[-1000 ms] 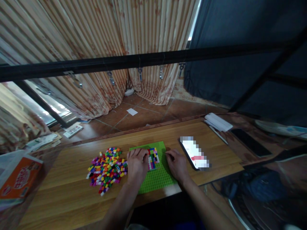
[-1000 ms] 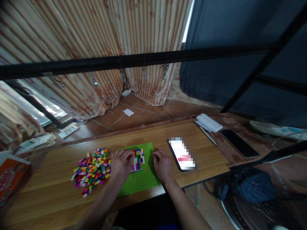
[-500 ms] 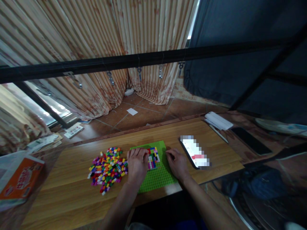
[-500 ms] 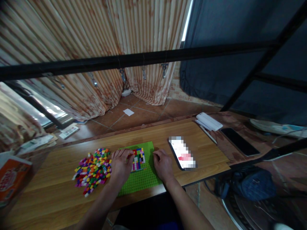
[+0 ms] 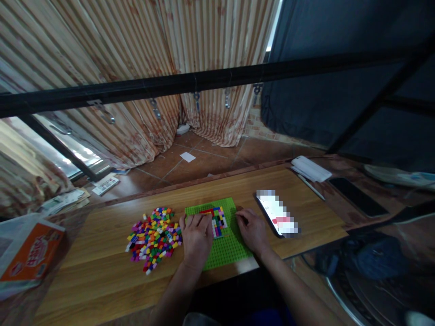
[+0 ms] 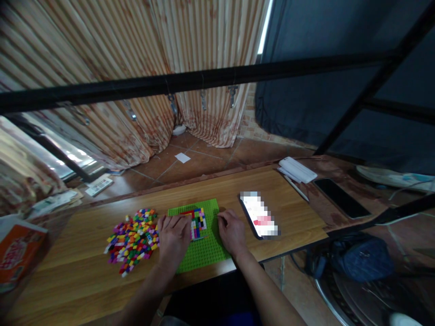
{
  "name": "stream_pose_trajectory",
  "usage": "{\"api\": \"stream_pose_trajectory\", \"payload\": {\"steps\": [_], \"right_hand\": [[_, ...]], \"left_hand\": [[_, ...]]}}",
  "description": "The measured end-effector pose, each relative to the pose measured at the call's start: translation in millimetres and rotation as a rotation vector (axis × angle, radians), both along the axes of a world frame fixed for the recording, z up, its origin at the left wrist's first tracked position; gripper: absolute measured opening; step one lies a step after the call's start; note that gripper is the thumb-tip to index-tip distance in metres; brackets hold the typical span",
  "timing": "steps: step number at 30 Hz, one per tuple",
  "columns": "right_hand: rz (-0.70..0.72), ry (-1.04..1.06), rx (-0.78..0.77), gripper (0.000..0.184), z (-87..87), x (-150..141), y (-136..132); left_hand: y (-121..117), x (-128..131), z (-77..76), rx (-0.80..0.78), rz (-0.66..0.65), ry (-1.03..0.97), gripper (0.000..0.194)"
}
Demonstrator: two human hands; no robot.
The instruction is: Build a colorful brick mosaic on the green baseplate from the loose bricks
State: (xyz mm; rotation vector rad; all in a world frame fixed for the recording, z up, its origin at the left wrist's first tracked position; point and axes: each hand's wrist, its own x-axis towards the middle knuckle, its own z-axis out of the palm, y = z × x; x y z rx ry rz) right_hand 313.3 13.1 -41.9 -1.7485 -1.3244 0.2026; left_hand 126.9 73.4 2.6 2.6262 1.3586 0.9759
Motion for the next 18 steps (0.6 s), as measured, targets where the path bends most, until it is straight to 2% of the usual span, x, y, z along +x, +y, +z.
{"api": "stream_pose_trajectory", "payload": {"steps": [5, 12, 18], "right_hand": [[0.017, 0.013, 0.001, 0.022, 0.5, 0, -1], [0.0, 0.0, 0.007, 0.022, 1.0, -1, -1], [0.019, -0.043, 0.004, 0.025, -2.1, 3, -2]], "left_hand": [[-10, -3, -0.9, 0.005, -0.003, 0.069, 0.025], [-8, 1, 1.3, -0.053, -0.014, 0.102, 0.026], [-21, -7, 5.4, -0.136, 0.091, 0.047, 0.029]]}}
